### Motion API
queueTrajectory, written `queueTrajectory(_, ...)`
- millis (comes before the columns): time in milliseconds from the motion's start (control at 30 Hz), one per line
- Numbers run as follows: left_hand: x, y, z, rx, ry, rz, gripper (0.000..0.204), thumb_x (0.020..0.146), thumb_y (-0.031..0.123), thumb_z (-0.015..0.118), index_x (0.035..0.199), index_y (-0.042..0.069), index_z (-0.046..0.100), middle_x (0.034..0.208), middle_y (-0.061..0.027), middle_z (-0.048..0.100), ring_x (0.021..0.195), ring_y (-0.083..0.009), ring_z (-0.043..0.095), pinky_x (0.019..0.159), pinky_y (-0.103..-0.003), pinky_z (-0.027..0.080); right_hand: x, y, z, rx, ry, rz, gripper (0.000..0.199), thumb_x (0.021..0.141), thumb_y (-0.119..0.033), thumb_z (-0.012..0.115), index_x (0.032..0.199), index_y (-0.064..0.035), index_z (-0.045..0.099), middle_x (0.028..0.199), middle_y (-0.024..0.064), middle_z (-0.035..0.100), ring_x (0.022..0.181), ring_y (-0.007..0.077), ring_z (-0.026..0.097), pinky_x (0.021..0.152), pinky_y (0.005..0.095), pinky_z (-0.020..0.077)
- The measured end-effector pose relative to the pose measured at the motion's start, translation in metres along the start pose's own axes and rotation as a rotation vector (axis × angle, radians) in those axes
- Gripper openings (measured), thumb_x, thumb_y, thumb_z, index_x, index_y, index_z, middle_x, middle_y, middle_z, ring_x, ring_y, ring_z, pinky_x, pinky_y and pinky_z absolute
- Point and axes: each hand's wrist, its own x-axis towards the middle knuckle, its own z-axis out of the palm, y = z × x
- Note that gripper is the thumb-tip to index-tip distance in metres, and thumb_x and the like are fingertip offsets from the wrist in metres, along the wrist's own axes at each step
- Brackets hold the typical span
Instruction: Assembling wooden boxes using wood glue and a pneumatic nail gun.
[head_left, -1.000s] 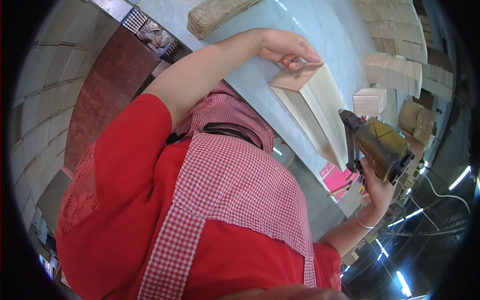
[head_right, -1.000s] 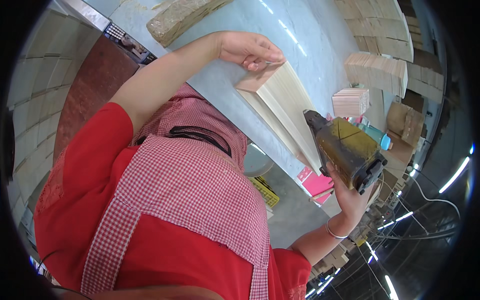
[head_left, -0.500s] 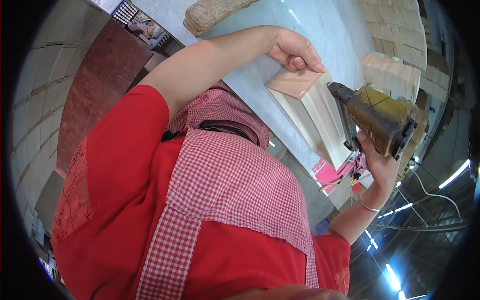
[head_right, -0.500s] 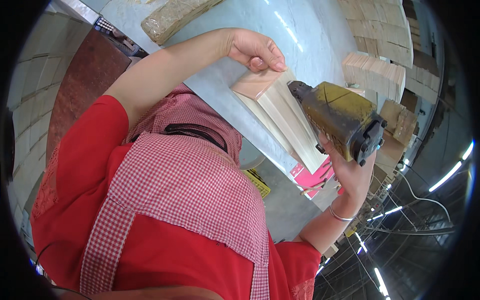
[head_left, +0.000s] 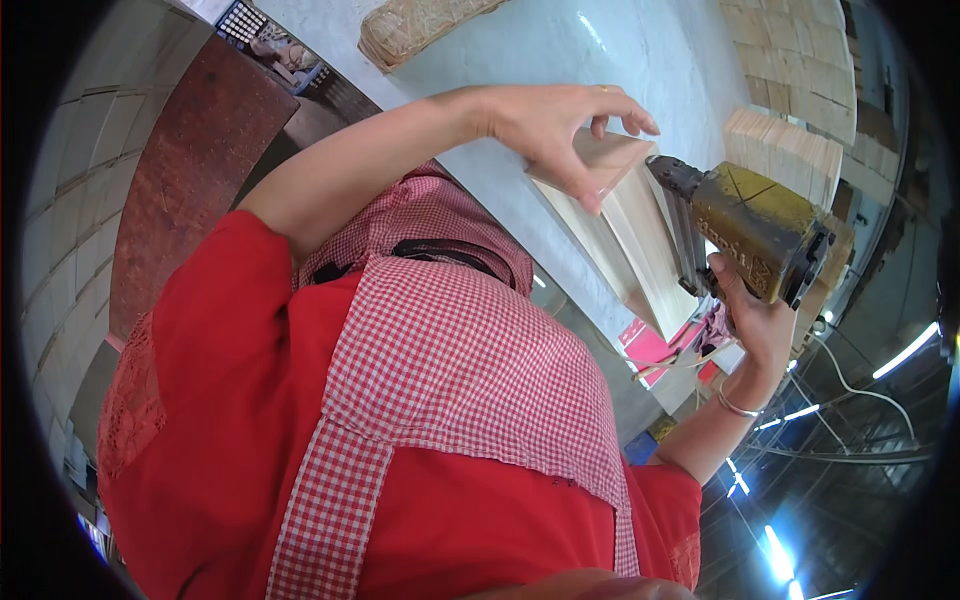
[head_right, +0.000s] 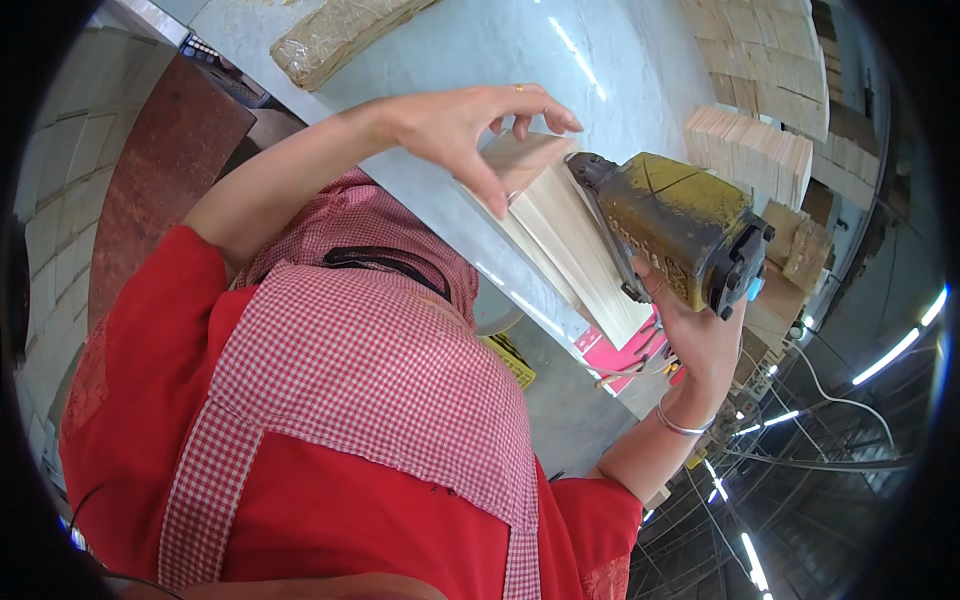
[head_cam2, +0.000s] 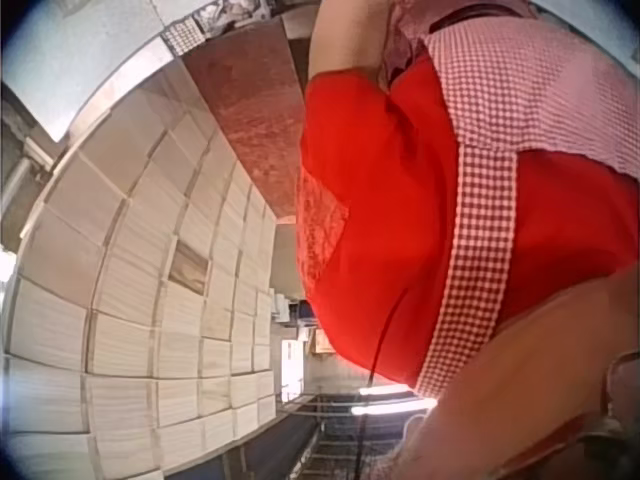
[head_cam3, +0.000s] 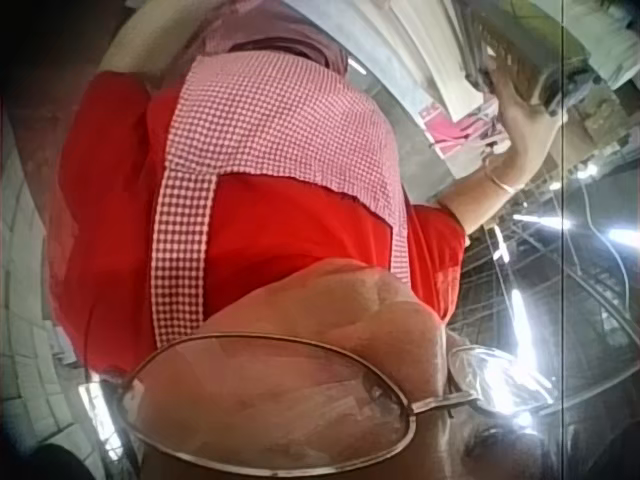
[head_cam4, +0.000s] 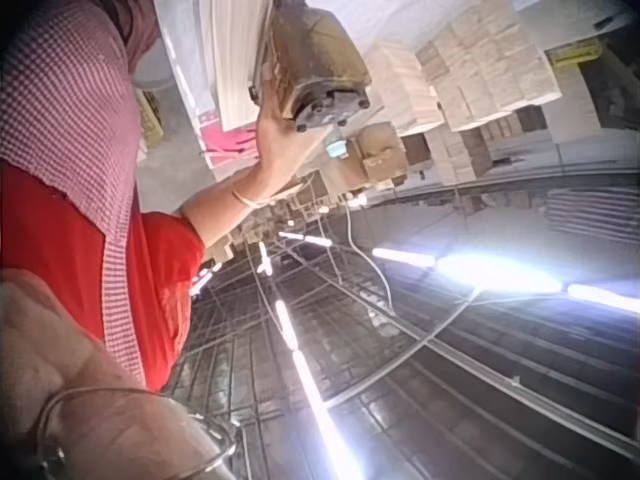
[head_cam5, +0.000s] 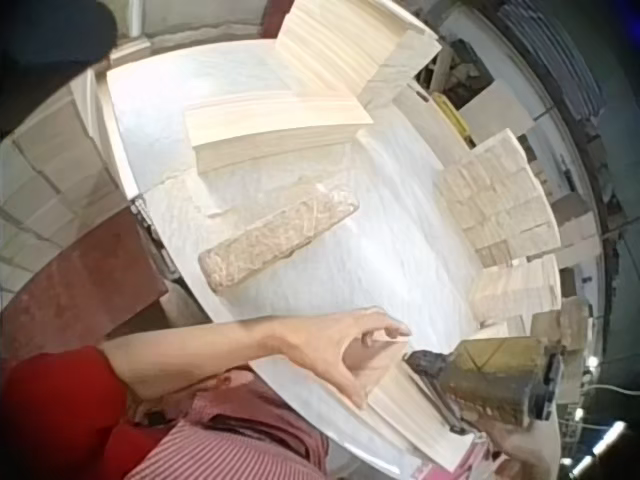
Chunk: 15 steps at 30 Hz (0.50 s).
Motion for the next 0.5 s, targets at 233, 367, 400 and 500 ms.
queueTrajectory(233, -0.0018, 0.0031, 0.0085, 0.184, 0.065, 0.121, 0.092, 0.056, 0.037, 0.088, 0.134, 0.007, 0.05, 0.131, -0.0114, 0.053, 0.119, -0.0282, 0.051, 0.106, -0.042, 0.042, 0.0014, -0.0056, -0.0008, -0.001, -0.033, -0.014, 0.053, 0.074, -0.011, 0.088, 0.119, 0.0028, 0.061, 0.112, 0.0105, 0.069, 0.096, 0.019, 0.065, 0.086, 0.0334, 0.052)
queueTrajectory(367, 0.0014, 0.0019, 0.0065, 0.177, 0.04, 0.124, 0.093, 0.055, 0.037, 0.088, 0.133, 0.005, 0.05, 0.13, -0.0121, 0.053, 0.119, -0.028, 0.05, 0.106, -0.041, 0.041, 0.001, -0.0061, 0.0008, 0.011, -0.032, -0.013, 0.052, 0.075, -0.011, 0.087, 0.118, 0.0027, 0.061, 0.112, 0.0104, 0.069, 0.096, 0.0189, 0.065, 0.086, 0.0335, 0.0516)
queueTrajectory(400, 0.0017, 0.0019, 0.0067, 0.177, 0.034, 0.116, 0.093, 0.055, 0.037, 0.088, 0.133, 0.005, 0.05, 0.13, -0.0121, 0.053, 0.119, -0.028, 0.05, 0.106, -0.041, 0.041, 0.0009, -0.0058, 0.0012, 0.015, -0.017, 0.005, 0.052, 0.075, -0.011, 0.087, 0.118, 0.0026, 0.062, 0.112, 0.0104, 0.069, 0.096, 0.0189, 0.065, 0.087, 0.0335, 0.0515)
queueTrajectory(500, 0.0019, 0.0022, 0.0069, 0.152, 0.031, 0.101, 0.092, 0.054, 0.037, 0.088, 0.133, 0.006, 0.051, 0.13, -0.0119, 0.054, 0.12, -0.0278, 0.049, 0.106, -0.041, 0.041, 0.0, -0.0056, 0.0019, 0.027, -0.033, -0.015, 0.05, 0.075, -0.01, 0.087, 0.117, 0.0023, 0.062, 0.111, 0.0099, 0.07, 0.096, 0.0187, 0.065, 0.086, 0.0331, 0.0514)
